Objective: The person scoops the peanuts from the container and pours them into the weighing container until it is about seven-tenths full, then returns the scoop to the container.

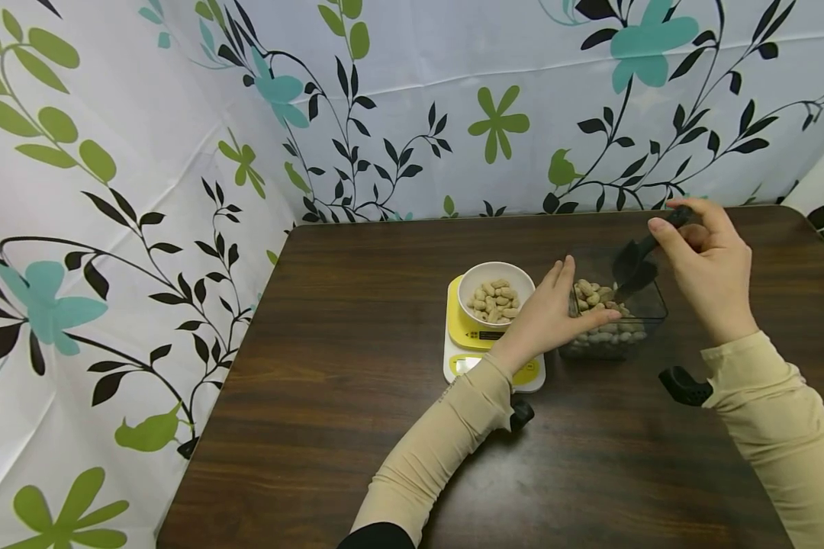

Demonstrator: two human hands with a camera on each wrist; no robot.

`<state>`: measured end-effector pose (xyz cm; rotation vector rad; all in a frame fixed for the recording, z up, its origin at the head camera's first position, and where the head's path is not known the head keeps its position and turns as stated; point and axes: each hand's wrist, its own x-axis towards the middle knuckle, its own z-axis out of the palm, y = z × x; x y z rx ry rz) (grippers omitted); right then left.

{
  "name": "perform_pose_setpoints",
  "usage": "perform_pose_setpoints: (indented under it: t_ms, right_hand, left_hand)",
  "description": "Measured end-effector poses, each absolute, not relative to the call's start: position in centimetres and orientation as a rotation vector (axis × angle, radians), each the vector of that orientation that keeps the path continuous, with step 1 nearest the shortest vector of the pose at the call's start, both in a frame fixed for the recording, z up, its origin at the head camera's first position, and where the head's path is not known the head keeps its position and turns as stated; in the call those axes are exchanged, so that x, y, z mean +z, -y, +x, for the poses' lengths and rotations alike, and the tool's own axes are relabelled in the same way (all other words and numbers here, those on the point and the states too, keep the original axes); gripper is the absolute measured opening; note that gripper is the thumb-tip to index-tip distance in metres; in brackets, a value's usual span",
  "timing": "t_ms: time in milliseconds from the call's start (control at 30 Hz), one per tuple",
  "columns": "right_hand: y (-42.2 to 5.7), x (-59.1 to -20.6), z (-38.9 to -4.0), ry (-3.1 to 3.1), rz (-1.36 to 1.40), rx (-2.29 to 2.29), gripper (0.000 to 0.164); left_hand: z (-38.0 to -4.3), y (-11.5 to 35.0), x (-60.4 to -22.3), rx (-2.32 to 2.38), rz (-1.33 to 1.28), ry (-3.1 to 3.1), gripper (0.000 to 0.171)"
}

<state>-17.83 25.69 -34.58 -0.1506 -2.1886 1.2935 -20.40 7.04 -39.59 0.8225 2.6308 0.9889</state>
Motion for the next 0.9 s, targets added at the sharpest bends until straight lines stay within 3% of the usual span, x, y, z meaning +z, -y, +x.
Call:
perform_pose_setpoints:
  t_ms: [467, 900]
  right_hand:
    - [-25.1, -35.0, -17.8, 2.440, 0.094, 0.797, 0.039]
    - [-25.4, -36.4, -18.5, 2.555, 0.152, 0.840, 0.033]
  left_hand:
    - [-20.4, -7.1, -39.4, 1.008, 0.806, -2.626, 0.096]
    - [-20.4, -7.1, -39.3, 1.012, 0.792, -2.624, 0.096]
